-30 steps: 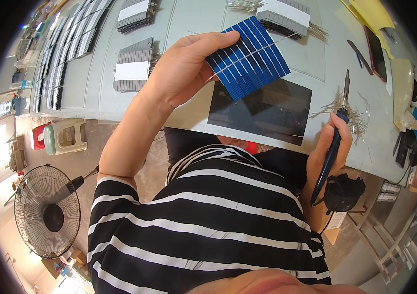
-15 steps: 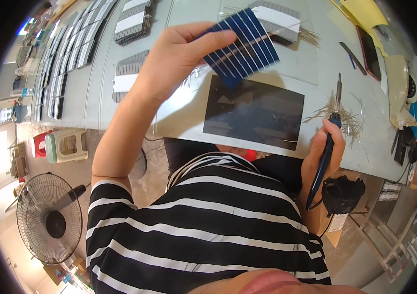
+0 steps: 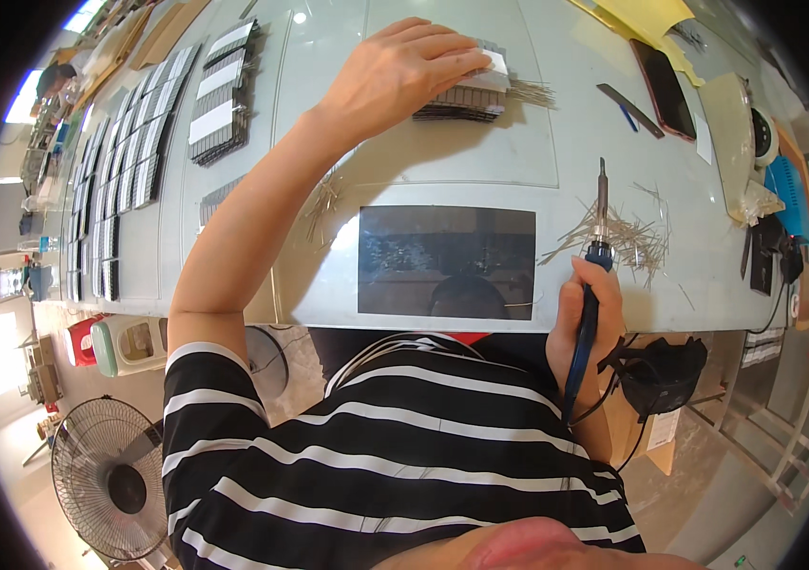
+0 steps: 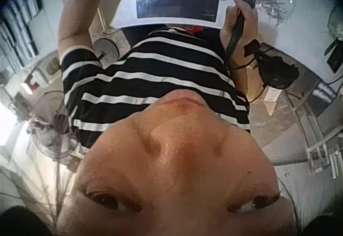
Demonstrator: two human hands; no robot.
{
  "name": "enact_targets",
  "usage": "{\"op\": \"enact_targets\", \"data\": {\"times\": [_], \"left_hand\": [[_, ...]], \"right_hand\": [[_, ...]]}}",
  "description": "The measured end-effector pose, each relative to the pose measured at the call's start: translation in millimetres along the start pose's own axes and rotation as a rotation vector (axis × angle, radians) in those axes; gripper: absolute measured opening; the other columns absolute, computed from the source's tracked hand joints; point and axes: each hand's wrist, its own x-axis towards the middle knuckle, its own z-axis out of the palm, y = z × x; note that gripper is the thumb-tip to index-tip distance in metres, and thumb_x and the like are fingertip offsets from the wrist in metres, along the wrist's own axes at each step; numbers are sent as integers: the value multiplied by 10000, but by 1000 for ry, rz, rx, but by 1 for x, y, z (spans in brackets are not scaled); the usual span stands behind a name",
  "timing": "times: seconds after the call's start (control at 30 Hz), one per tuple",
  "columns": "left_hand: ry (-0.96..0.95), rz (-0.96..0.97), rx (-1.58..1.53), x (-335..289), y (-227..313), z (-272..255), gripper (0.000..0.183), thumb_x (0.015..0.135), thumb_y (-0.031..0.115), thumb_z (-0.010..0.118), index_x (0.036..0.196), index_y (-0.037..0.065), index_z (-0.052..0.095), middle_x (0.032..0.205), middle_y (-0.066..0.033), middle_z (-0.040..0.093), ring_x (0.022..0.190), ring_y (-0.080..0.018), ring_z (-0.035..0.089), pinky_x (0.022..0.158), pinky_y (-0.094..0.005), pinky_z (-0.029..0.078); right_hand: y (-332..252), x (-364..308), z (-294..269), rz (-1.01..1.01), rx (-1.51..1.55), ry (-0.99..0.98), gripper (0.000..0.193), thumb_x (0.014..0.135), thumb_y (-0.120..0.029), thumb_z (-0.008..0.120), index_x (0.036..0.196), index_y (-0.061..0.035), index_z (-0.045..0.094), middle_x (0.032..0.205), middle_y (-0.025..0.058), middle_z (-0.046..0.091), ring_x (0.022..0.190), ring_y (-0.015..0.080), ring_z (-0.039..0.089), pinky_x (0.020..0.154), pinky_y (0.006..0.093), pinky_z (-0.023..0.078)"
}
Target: Soldering metal ribbons onto solar cell wafers using a soldering iron at a factory workstation.
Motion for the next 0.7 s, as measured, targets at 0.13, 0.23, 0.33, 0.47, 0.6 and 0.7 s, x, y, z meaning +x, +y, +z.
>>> {"op": "enact_targets", "data": {"times": [0.13, 0.23, 0.33, 0.47, 0.6, 0.7], "left_hand": [[-54, -7, -75, -8, 1, 1, 254, 855, 216, 690, 1099, 142, 692, 1121, -15, 695, 1018, -237, 665, 886, -338, 549], [-141, -7, -108, -11, -3, 4, 295, 871, 233, 680, 1159, 170, 684, 1207, -30, 670, 1101, -260, 638, 928, -344, 541], [-224, -42, -190, -14, -4, 2, 331, 883, 258, 676, 1210, 207, 674, 1272, -38, 648, 1166, -272, 605, 956, -360, 533], [-290, -78, -305, -14, -8, -2, 457, 844, 323, 735, 1285, 242, 642, 1352, -63, 601, 1244, -288, 553, 1004, -399, 510], [-309, -170, -308, -10, -12, 4, 751, 739, 378, 824, 1421, 279, 527, 1442, -101, 518, 1334, -308, 469, 1106, -437, 437], [-375, -142, -425, -2, -18, 6, 794, 737, 339, 833, 1450, 282, 487, 1429, -97, 528, 1327, -302, 476, 1120, -432, 424]], "right_hand": [[-2, -1, -2, 55, 34, -31, 269, 909, -44, 682, 1162, -1, 603, 897, 115, 577, 664, 178, 520, 587, 266, 430], [-2, 0, -3, 36, 24, -39, 286, 897, -22, 680, 1172, -8, 601, 890, 118, 577, 664, 183, 521, 590, 271, 433], [-1, 1, -2, 23, 30, -25, 301, 880, 2, 680, 1170, -8, 600, 881, 120, 576, 662, 189, 521, 590, 277, 433], [-3, 0, -2, 45, 44, -29, 315, 868, 24, 678, 1171, -7, 599, 878, 122, 575, 660, 191, 521, 587, 280, 432], [-5, 2, -1, 46, 39, -30, 315, 863, 32, 679, 1166, -5, 601, 869, 121, 575, 660, 188, 522, 585, 276, 430], [-6, 2, -1, 55, 29, -37, 313, 859, 34, 682, 1161, -4, 606, 864, 119, 575, 660, 188, 524, 585, 274, 430]]}}
